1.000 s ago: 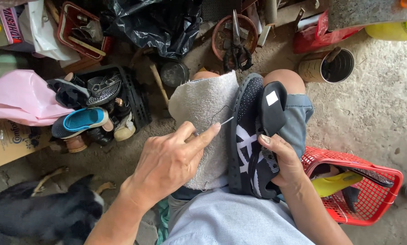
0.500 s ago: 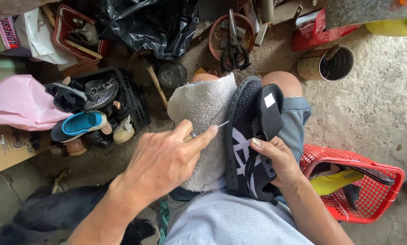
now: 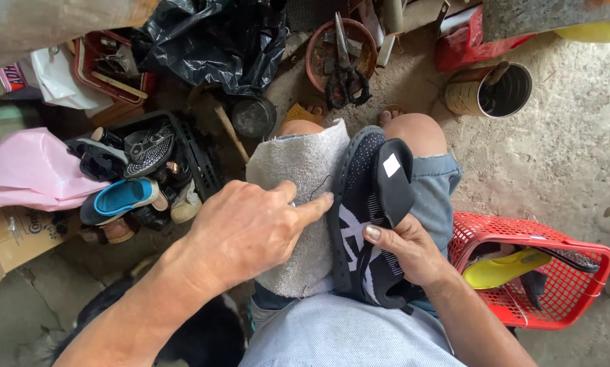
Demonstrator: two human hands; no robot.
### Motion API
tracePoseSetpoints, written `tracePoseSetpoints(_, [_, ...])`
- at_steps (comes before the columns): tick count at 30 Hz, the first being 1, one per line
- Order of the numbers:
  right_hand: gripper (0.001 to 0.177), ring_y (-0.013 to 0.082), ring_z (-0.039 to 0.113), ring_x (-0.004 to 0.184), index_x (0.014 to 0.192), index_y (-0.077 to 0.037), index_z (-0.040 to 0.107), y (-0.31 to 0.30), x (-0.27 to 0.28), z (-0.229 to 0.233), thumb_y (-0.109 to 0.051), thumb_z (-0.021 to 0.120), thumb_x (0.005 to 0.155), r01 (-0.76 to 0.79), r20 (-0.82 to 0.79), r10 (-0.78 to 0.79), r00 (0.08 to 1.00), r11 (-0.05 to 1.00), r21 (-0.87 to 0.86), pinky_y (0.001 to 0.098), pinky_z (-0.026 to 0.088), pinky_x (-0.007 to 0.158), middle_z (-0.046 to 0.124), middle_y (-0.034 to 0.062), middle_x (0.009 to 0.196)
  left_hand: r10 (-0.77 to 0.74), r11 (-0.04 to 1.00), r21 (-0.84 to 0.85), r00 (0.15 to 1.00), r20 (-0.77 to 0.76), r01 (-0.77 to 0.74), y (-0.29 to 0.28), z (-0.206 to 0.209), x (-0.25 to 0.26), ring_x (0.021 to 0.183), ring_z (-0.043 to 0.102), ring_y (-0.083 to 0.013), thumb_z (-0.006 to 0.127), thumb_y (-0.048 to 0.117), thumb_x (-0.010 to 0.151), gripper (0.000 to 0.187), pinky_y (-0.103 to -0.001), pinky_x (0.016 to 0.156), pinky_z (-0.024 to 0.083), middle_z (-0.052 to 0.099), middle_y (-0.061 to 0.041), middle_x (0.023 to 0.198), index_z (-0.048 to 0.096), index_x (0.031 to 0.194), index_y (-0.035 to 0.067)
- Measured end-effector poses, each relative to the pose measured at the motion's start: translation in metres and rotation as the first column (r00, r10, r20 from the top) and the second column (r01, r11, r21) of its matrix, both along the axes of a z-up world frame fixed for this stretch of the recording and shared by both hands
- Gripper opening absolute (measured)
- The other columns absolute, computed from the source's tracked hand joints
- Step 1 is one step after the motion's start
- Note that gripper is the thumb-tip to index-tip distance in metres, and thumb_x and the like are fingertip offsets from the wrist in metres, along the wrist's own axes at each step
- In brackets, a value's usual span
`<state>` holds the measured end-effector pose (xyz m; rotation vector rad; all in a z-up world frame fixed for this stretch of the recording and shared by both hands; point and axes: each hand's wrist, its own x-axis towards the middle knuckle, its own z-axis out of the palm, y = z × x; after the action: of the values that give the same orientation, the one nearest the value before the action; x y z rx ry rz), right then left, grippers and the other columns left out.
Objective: Hand-sewing the rubber sole of a sneaker using a needle and thread
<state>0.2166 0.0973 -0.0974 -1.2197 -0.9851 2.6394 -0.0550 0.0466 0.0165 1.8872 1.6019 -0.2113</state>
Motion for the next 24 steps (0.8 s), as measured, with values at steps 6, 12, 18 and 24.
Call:
tracePoseSetpoints(6, [0.027, 0.0214, 0.075, 0.069, 0.086, 0.002, 0.074, 0.006, -0.006, 0.006, -0.022, 0.067, 0.097, -0.037, -0.059, 0.037, 0.998, 0.999, -0.001, 0.031, 0.061, 0.065, 0.078, 0.0125, 0.079, -0.1, 0.974, -0.204, 0.995, -0.004, 0.098, 0.022, -0.008, 0.012, 0.062, 0.076, -0.0389, 0.043, 0.01, 0.099, 0.055, -0.054, 0.052, 0.06, 0.07, -0.013, 0.092, 0.052, 0.152, 0.022])
tracePoseSetpoints(12, [0.038, 0.0076, 0.037, 0.067, 0.074, -0.016, 0.041, 0.002, 0.044, 0.022, -0.031, 0.048, 0.107, -0.295, 0.196, 0.238, 0.951, 0.885, 0.359, 0.0298, 0.034, 0.061, 0.039, -0.0065, 0.074, 0.071, 0.99, 0.109, 0.984, 0.165, -0.089, -0.021, -0.028, -0.011, 0.045, 0.062, -0.0326, 0.053, 0.018, 0.096, 0.049, -0.049, 0.036, 0.052, 0.058, -0.005, 0.072, 0.063, 0.142, 0.029])
tracePoseSetpoints(18, [0.047, 0.0371, 0.064, 0.082, 0.064, -0.006, 0.033, 0.003, 0.15, 0.044, -0.01, 0.047, 0.109, 0.232, 0.235, -0.391, 0.89, 0.831, 0.505, 0.0399, 0.046, 0.076, 0.056, 0.0216, 0.072, 0.215, 0.946, 0.174, 0.933, 0.29, -0.272, -0.058, -0.026, -0.016, 0.053, 0.055, -0.0295, 0.061, 0.016, 0.093, 0.045, -0.047, 0.047, 0.043, 0.052, -0.001, 0.069, 0.07, 0.136, 0.028])
tracePoseSetpoints(24, [0.019, 0.0234, 0.065, 0.11, 0.115, -0.004, 0.077, -0.019, 0.111, 0.055, -0.006, 0.069, 0.098, -0.428, 0.522, -0.373, 0.767, 0.309, 0.849, 0.0341, 0.05, 0.102, 0.07, 0.0118, 0.118, 0.204, 0.932, 0.256, 0.954, 0.221, -0.258, -0.067, -0.025, -0.005, 0.045, 0.049, -0.0235, 0.062, 0.011, 0.093, 0.046, -0.043, 0.037, 0.044, 0.049, 0.001, 0.065, 0.069, 0.136, 0.024])
